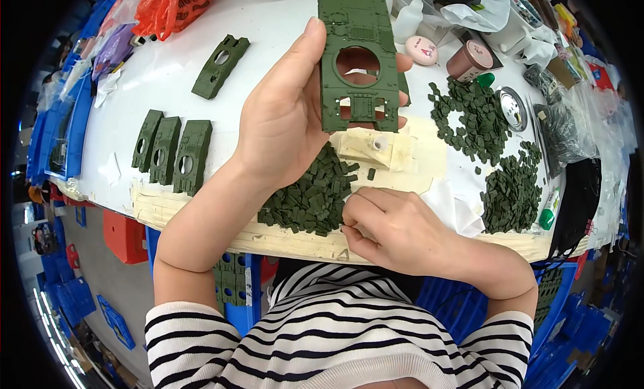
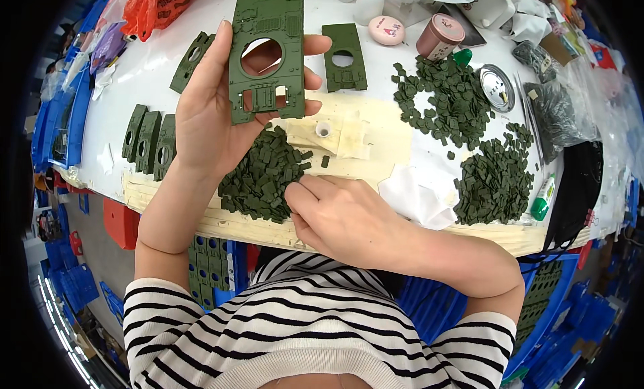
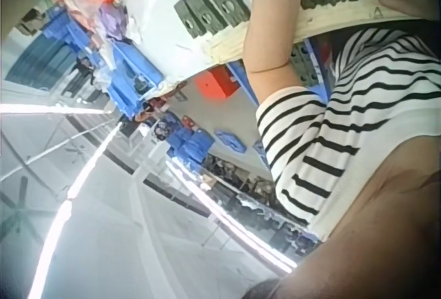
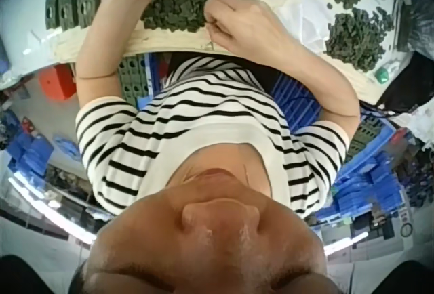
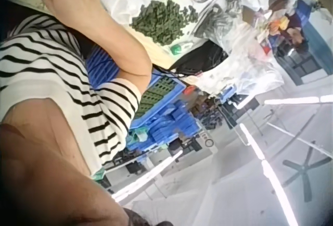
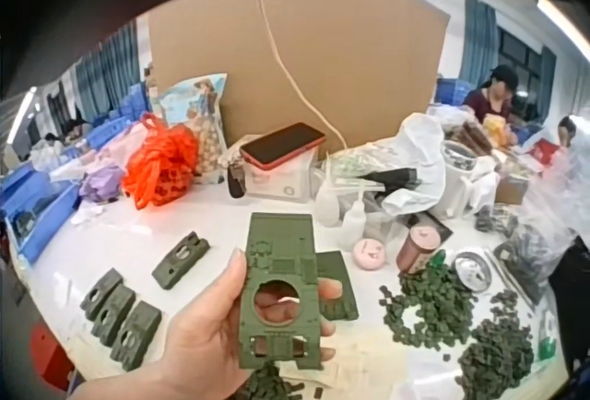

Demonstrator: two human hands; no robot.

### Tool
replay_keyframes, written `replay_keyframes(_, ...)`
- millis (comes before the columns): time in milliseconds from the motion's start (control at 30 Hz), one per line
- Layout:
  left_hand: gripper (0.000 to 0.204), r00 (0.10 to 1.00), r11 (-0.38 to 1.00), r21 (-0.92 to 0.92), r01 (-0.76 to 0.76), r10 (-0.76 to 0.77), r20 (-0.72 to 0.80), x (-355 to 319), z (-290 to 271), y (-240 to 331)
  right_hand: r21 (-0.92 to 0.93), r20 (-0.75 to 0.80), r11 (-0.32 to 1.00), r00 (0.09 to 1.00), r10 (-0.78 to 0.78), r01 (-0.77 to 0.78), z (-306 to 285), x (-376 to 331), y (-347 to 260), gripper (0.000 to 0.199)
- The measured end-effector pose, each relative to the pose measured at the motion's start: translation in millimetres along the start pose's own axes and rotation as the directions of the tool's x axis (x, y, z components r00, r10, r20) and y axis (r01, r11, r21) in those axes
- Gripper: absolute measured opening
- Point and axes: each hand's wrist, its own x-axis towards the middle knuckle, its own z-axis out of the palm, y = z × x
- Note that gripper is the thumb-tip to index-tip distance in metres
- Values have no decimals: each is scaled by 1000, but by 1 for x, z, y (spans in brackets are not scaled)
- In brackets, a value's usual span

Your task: Assembling plastic components of toy tanks at a factory workbench.

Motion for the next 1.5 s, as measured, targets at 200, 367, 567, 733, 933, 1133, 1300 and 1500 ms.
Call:
replay_keyframes(200, 54, 1000, 999, -35, 11, -11, 13, -1, -2, 3, 22, 64, 1000, 998, -11, 10, -21, -2, -3, 13)
replay_keyframes(367, 54, 1000, 1000, 30, -7, 7, -5, 0, -2, 1, 42, 75, 994, 993, 96, -100, -42, -3, -4, 11)
replay_keyframes(567, 55, 999, 998, 52, -26, 28, -38, -1, 4, -1, 153, -157, 985, 982, 101, -77, -63, 0, -9, 7)
replay_keyframes(733, 57, 1000, 998, 58, 7, -6, -11, 1, 3, -2, 646, -323, 755, 858, 400, -109, -89, 1, 4, 15)
replay_keyframes(933, 64, 1000, 993, 120, 24, -23, -12, 1, 10, -3, 804, -170, 561, 827, 535, -197, -101, 3, 11, 17)
replay_keyframes(1133, 63, 999, 992, 122, -14, 19, -33, -2, 0, 3, 165, -177, 976, 970, 168, -139, -87, 3, 4, 16)
replay_keyframes(1300, 62, 998, 996, 65, -54, 56, -22, 3, 0, 4, -598, 94, 774, 977, -191, 209, -20, -13, -5, 16)
replay_keyframes(1500, 63, 998, 994, 94, -50, 53, -34, 0, 0, 4, -813, 279, 448, 924, -261, 372, 8, -24, -12, 28)
